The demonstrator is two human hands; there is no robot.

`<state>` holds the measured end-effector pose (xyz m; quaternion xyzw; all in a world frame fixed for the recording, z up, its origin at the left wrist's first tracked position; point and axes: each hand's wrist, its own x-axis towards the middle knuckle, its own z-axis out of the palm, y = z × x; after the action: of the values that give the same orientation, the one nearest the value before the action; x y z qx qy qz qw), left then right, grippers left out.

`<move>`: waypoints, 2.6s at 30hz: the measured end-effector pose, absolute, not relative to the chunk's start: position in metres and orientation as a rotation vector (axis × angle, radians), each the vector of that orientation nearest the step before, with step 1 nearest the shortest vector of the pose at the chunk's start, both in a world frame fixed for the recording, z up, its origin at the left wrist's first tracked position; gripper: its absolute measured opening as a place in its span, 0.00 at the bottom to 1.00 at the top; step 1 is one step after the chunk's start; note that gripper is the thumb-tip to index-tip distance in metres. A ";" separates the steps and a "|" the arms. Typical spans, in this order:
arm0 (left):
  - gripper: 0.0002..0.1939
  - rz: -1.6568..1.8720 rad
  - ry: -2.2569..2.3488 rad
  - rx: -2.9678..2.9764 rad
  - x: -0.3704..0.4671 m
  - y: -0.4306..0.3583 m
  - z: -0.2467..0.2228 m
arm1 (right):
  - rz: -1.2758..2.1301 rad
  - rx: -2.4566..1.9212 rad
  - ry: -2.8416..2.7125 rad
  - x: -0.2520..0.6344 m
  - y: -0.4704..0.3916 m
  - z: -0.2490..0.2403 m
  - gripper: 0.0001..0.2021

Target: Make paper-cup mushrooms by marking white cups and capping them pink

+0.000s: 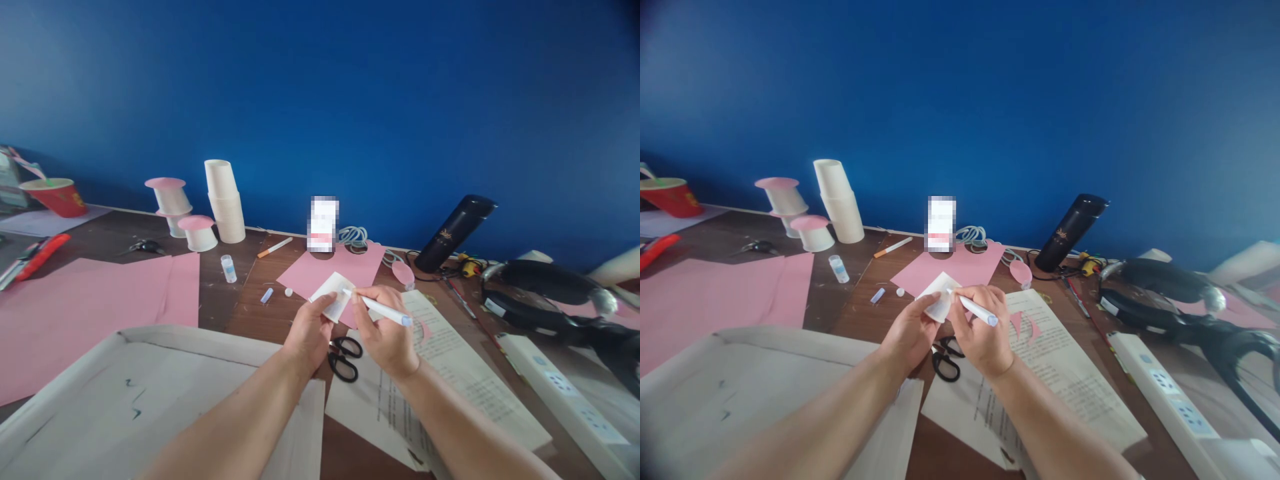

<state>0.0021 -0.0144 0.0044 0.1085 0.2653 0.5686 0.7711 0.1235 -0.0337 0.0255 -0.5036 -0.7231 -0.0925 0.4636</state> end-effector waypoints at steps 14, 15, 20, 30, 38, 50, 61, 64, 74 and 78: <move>0.10 1.236 0.612 0.201 0.002 -0.014 0.006 | -0.232 -1.244 -1.770 0.123 -0.034 0.026 0.03; 0.09 1.237 0.614 0.195 0.002 -0.014 0.006 | -0.230 -1.244 -1.773 0.123 -0.034 0.026 0.03; 0.07 1.255 0.613 0.160 0.002 -0.012 0.007 | -0.229 -1.233 -1.768 0.124 -0.033 0.025 0.03; 0.07 1.250 0.610 0.159 0.002 -0.013 0.007 | -0.224 -1.233 -1.768 0.125 -0.033 0.024 0.03; 0.07 1.250 0.610 0.168 0.000 -0.012 0.008 | -0.215 -1.238 -1.768 0.125 -0.033 0.023 0.03; 0.11 1.262 0.550 0.078 -0.002 -0.012 0.010 | -0.143 -1.164 -1.662 0.127 -0.034 0.025 0.09; 0.14 1.259 0.531 0.058 -0.005 -0.010 0.009 | 0.082 -1.222 -1.615 0.128 -0.018 0.010 0.16; 0.16 1.244 0.518 0.054 -0.004 -0.008 0.008 | 0.053 -1.195 -1.663 0.129 -0.016 0.004 0.18; 0.22 1.291 0.546 0.051 -0.007 -0.003 0.010 | 0.077 -1.172 -1.731 0.127 -0.016 -0.002 0.20; 0.23 1.283 0.532 0.044 -0.007 -0.003 0.012 | 0.109 -1.175 -1.731 0.125 -0.016 -0.004 0.20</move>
<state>-0.0073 -0.0033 0.0117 0.0204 0.2453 0.5911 0.7681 0.1245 -0.0164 -0.0037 -0.4858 -0.7157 0.0450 0.4998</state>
